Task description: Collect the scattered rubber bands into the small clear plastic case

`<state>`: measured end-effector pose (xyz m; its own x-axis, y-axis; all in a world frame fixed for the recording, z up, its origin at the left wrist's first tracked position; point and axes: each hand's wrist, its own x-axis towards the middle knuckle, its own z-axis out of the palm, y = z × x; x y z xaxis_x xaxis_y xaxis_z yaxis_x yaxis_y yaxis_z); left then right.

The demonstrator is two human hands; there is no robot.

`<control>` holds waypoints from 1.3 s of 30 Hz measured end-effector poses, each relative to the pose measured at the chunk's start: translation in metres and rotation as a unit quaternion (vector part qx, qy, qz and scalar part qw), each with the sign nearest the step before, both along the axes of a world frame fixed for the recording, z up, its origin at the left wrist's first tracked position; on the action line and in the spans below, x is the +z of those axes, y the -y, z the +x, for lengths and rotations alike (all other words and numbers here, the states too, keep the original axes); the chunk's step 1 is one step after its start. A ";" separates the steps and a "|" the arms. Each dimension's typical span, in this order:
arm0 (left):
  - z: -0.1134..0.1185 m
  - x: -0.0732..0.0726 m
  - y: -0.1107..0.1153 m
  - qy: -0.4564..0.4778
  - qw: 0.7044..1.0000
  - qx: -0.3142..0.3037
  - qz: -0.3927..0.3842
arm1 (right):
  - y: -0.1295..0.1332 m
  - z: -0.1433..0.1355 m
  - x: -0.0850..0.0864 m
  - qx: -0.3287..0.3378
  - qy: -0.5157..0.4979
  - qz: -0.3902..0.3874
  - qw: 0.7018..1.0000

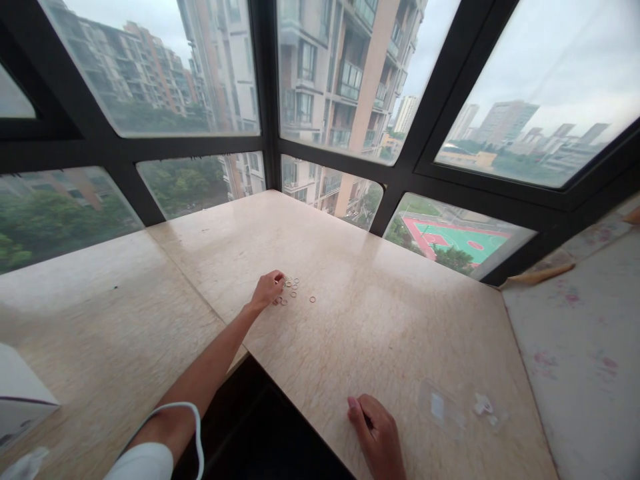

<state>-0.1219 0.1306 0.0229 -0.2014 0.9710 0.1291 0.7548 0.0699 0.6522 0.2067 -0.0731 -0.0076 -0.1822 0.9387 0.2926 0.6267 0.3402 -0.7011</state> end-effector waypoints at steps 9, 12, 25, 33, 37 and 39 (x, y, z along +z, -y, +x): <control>-0.017 -0.002 0.004 0.066 0.998 -0.007 0.007 | -0.001 0.001 -0.002 0.006 0.006 0.013 1.000; -0.027 -0.001 0.006 0.036 0.999 -0.003 0.007 | 0.000 0.001 -0.002 0.005 0.002 0.010 1.000; -0.021 0.003 0.011 -0.120 0.992 -0.049 0.006 | -0.001 -0.001 -0.001 -0.002 0.000 0.010 1.000; 0.029 0.002 -0.008 -0.150 0.985 -0.085 -0.030 | -0.001 -0.001 0.001 -0.008 0.005 -0.001 1.000; 0.031 0.000 -0.017 -0.140 0.986 -0.082 -0.034 | -0.001 -0.002 0.002 -0.015 -0.012 -0.005 1.000; 0.028 -0.001 -0.020 -0.132 0.988 -0.072 -0.028 | -0.001 -0.002 0.002 -0.017 -0.014 -0.005 1.000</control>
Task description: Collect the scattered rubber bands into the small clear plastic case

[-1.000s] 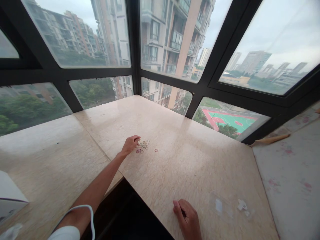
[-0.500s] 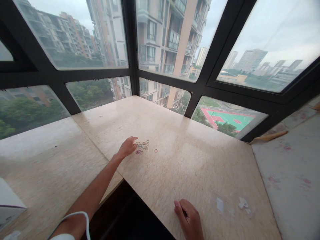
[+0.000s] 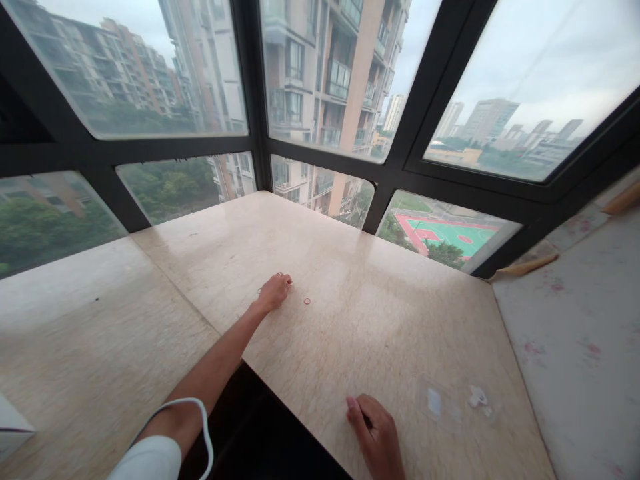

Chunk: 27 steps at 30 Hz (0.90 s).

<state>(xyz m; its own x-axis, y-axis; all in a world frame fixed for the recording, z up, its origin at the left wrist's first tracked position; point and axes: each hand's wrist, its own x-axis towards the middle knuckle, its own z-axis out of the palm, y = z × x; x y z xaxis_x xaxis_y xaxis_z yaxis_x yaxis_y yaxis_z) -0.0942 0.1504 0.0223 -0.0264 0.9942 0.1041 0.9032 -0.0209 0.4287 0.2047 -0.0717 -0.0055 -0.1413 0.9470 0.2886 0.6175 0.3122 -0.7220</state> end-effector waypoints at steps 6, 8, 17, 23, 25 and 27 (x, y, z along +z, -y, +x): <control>-0.013 0.005 -0.008 0.047 0.997 0.040 0.035 | 0.000 0.001 -0.001 -0.003 -0.003 -0.014 1.000; -0.019 0.008 -0.011 0.067 0.996 0.047 0.045 | 0.000 0.001 -0.002 -0.004 -0.007 -0.020 1.000; -0.053 0.011 -0.015 0.113 0.990 0.074 0.032 | -0.001 0.001 0.001 -0.012 -0.026 -0.035 0.999; -0.072 0.009 -0.009 0.103 0.989 0.099 0.028 | -0.001 0.002 -0.002 -0.006 -0.026 -0.054 0.998; -0.075 0.008 -0.009 0.094 0.990 0.102 0.028 | -0.001 0.002 -0.003 -0.006 -0.029 -0.061 0.998; -0.076 0.009 -0.010 0.082 0.991 0.101 0.031 | -0.001 0.002 -0.003 -0.011 -0.031 -0.063 0.997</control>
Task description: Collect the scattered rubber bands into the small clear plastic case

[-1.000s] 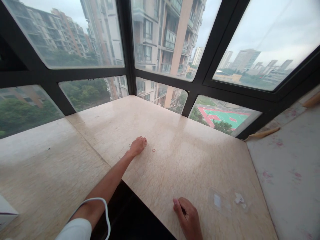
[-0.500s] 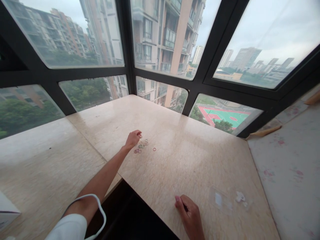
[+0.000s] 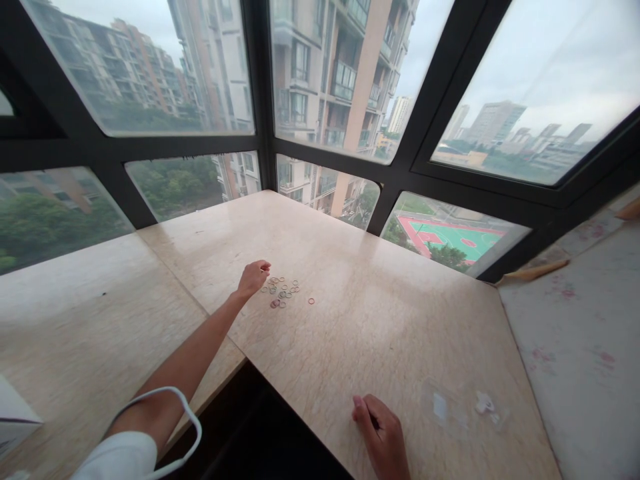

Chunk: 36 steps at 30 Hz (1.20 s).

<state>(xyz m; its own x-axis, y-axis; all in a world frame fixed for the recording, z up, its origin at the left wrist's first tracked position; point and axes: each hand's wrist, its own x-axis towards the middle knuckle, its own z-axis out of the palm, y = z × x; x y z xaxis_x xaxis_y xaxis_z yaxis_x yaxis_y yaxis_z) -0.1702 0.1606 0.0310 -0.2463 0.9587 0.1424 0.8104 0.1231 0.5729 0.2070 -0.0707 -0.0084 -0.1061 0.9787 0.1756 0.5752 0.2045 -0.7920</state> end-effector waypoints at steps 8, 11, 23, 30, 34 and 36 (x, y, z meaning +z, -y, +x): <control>-0.002 -0.001 -0.004 -0.078 0.997 -0.008 -0.001 | 0.000 0.001 -0.002 -0.006 -0.003 -0.008 1.000; -0.002 -0.001 -0.004 -0.100 0.994 -0.040 -0.009 | -0.001 0.001 -0.004 -0.005 -0.002 -0.007 1.000; 0.003 -0.007 -0.018 -0.112 0.975 -0.184 -0.060 | 0.001 -0.003 -0.015 -0.044 -0.023 0.004 0.999; 0.006 -0.006 -0.025 -0.101 0.980 -0.155 -0.075 | 0.000 -0.002 -0.022 -0.043 -0.031 0.008 0.999; 0.012 -0.004 -0.028 -0.096 0.984 -0.136 -0.069 | 0.000 0.000 -0.025 -0.043 -0.034 0.006 0.998; 0.014 -0.003 -0.029 -0.094 0.985 -0.131 -0.066 | 0.000 0.000 -0.026 -0.044 -0.036 0.004 0.998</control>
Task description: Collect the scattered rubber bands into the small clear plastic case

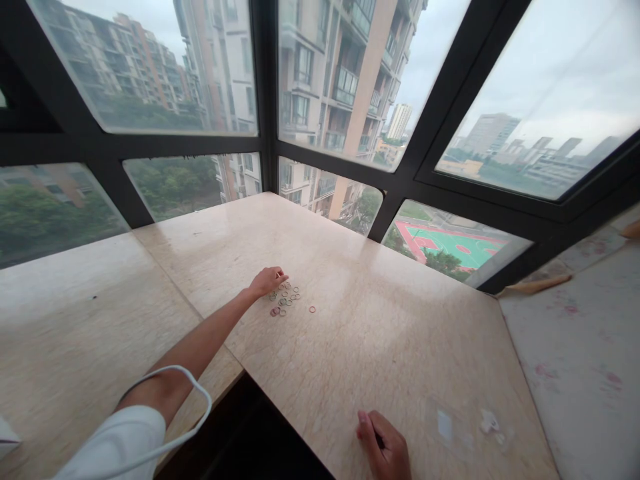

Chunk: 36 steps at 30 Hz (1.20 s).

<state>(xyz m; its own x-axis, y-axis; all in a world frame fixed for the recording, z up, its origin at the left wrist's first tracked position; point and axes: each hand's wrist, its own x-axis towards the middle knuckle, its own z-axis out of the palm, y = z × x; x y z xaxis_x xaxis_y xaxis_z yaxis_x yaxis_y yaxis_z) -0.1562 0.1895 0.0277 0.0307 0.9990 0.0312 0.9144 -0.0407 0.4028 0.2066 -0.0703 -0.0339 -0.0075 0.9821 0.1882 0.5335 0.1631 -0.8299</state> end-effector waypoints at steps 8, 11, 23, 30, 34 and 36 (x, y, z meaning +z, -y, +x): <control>-0.006 0.004 0.015 -0.026 0.998 -0.048 -0.009 | 0.000 -0.001 0.003 -0.014 0.003 -0.002 1.000; -0.010 0.005 0.019 -0.051 0.998 -0.034 -0.011 | 0.001 -0.001 0.006 -0.009 0.002 -0.008 1.000; 0.014 0.007 0.022 -0.075 0.994 -0.083 0.019 | 0.000 -0.001 0.004 -0.001 0.002 -0.007 1.000; 0.018 0.007 0.006 -0.068 0.993 -0.097 0.008 | -0.001 -0.001 0.000 -0.015 0.011 0.011 1.000; 0.016 0.011 -0.004 -0.052 0.994 -0.094 0.005 | -0.002 -0.002 -0.001 -0.016 0.011 0.014 1.000; 0.016 0.014 -0.011 -0.041 0.995 -0.087 0.006 | -0.002 -0.003 0.000 -0.020 0.007 0.018 1.000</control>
